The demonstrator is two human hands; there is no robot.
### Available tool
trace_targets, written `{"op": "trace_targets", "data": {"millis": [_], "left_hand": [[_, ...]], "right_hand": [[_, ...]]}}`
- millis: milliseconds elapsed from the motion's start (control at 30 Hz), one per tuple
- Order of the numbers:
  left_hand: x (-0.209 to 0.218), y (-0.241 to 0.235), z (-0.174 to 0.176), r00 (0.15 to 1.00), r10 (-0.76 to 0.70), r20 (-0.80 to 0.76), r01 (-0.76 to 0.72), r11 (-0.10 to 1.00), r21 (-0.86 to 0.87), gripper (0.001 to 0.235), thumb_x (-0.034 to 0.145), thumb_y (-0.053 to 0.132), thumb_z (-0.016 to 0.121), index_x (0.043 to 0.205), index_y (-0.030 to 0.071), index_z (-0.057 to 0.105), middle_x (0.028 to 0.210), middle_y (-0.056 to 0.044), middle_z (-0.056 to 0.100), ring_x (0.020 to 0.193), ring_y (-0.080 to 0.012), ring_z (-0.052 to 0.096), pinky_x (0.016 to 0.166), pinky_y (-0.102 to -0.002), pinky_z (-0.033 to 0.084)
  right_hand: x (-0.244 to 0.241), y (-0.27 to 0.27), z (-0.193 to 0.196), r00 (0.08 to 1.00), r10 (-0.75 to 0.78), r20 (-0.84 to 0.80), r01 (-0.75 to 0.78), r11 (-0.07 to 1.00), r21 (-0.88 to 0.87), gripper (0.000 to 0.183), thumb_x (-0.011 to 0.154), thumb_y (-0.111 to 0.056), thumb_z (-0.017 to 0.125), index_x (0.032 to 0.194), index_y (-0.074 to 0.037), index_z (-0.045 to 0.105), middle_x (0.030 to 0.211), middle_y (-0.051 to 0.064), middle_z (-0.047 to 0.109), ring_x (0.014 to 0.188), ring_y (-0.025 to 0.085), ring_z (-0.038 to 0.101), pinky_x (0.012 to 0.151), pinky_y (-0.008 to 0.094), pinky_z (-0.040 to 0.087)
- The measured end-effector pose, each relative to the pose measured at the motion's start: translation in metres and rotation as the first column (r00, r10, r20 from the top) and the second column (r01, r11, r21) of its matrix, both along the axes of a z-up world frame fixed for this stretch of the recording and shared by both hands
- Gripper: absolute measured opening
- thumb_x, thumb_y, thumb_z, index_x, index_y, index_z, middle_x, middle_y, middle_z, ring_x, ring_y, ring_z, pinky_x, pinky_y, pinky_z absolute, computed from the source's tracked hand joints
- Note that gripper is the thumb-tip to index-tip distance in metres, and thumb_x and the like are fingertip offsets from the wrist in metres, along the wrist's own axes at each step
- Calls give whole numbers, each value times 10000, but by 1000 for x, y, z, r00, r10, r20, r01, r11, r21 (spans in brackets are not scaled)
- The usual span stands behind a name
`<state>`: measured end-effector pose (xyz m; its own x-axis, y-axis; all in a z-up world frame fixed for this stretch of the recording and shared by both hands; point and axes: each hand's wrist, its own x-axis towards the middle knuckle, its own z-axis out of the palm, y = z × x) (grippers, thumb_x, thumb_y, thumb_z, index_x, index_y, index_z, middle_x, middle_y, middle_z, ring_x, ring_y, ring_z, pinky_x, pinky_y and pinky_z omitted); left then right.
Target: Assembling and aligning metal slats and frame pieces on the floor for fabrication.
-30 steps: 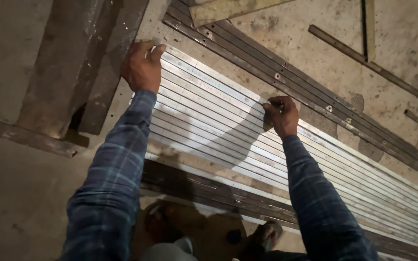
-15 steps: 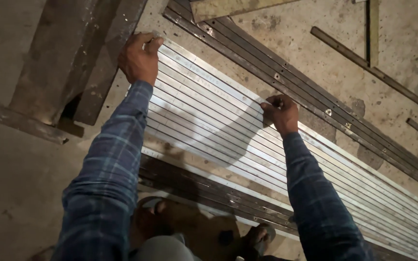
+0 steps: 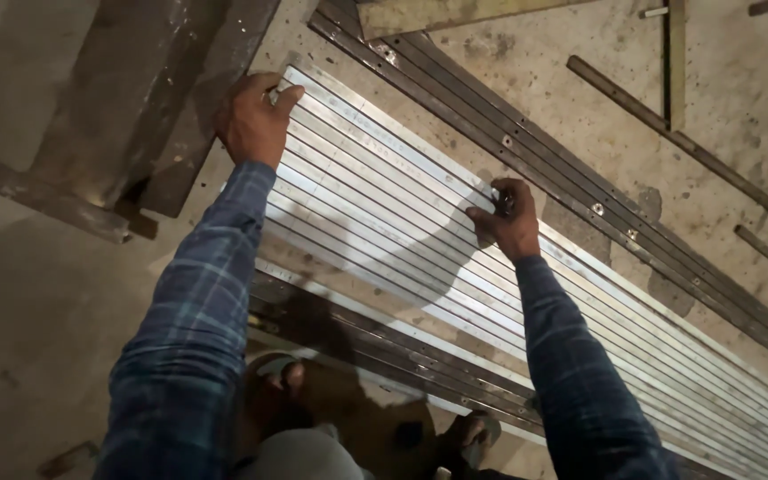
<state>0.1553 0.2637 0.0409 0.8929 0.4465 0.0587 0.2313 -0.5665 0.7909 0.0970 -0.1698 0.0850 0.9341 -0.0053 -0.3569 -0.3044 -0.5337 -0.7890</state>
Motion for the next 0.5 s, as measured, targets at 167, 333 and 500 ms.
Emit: {"op": "trace_targets", "data": {"millis": [167, 333, 500], "left_hand": [[-3, 2, 24, 1000, -18, -10, 18, 999, 40, 366, 797, 346, 915, 987, 61, 783, 990, -141, 762, 878, -347, 708, 773, -446, 537], [14, 5, 26, 976, 4, -217, -13, 999, -40, 337, 762, 313, 911, 933, 55, 777, 909, -149, 762, 834, -333, 722, 752, -440, 544], [20, 13, -1, 986, -32, -166, 4, 986, -167, 273, 758, 265, 879, 916, 70, 772, 875, -130, 768, 806, -305, 753, 736, -412, 573]], "right_hand": [[-13, -2, -14, 954, 166, 250, -100, 962, -256, 398, 785, -285, 904, 1017, -80, 654, 1373, 98, 561, 1192, 287, 590, 931, 383, 542], [-17, -4, -19, 947, 201, 252, -115, 941, -318, 319, 806, -285, 905, 963, -100, 698, 1390, 110, 542, 1280, 330, 531, 1016, 414, 518], [-16, -1, -18, 964, 155, 215, -87, 951, -295, 321, 802, -299, 906, 972, -116, 704, 1387, 99, 544, 1282, 319, 546, 1020, 404, 530]]}}
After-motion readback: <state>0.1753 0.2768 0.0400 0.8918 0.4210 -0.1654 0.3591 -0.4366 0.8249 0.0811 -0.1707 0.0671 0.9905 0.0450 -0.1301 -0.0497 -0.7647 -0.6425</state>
